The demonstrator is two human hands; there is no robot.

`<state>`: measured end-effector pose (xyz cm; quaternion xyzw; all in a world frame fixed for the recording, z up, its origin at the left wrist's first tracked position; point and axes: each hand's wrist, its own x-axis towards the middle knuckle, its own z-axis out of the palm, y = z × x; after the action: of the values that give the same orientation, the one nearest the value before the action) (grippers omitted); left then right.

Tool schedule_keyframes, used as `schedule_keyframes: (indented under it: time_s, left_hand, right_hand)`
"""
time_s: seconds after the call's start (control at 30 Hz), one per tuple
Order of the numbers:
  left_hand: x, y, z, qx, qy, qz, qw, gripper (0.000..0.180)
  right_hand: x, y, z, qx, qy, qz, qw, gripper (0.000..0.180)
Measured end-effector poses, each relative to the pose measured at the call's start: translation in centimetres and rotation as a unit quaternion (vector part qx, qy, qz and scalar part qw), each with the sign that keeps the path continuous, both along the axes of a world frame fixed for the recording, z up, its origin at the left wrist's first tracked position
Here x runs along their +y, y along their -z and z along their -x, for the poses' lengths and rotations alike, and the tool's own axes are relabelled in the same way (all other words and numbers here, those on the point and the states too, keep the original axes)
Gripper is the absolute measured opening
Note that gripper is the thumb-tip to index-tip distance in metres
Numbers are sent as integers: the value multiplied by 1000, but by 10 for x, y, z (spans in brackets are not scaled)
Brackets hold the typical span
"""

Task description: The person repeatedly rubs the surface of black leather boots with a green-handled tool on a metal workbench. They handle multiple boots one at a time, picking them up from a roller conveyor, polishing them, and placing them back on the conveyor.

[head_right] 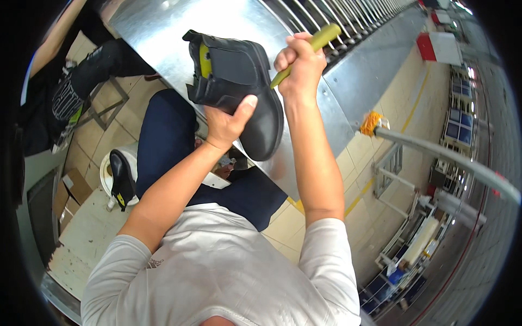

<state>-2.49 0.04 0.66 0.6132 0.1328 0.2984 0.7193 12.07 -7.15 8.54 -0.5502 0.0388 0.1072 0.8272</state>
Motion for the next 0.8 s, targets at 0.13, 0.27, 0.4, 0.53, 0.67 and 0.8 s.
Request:
schedule_keyframes:
  time_s: [0.13, 0.27, 0.4, 0.53, 0.67, 0.8]
  left_hand:
    - [-1, -4, -6, -61, -34, 11, 998, 24]
    - [-4, 7, -2, -48, -28, 11, 998, 25]
    - [-3, -4, 2, -62, -14, 52, 997, 26]
    - [0, 4, 6, -44, 11, 68, 997, 32]
    - [5, 2, 9, -36, 45, 105, 993, 42]
    - [4, -3, 14, -47, 51, 247, 966, 52]
  right_hand:
    - [-76, 25, -6, -66, 171, -11, 983, 12]
    - [-129, 56, 35, -36, 204, 28, 978, 12]
    - [-138, 71, 61, -80, 200, 32, 976, 18]
    - [-135, 74, 67, -96, 181, 59, 977, 21]
    - [-140, 76, 60, -78, 174, 27, 981, 19]
    - [-142, 81, 58, -78, 169, 15, 982, 18]
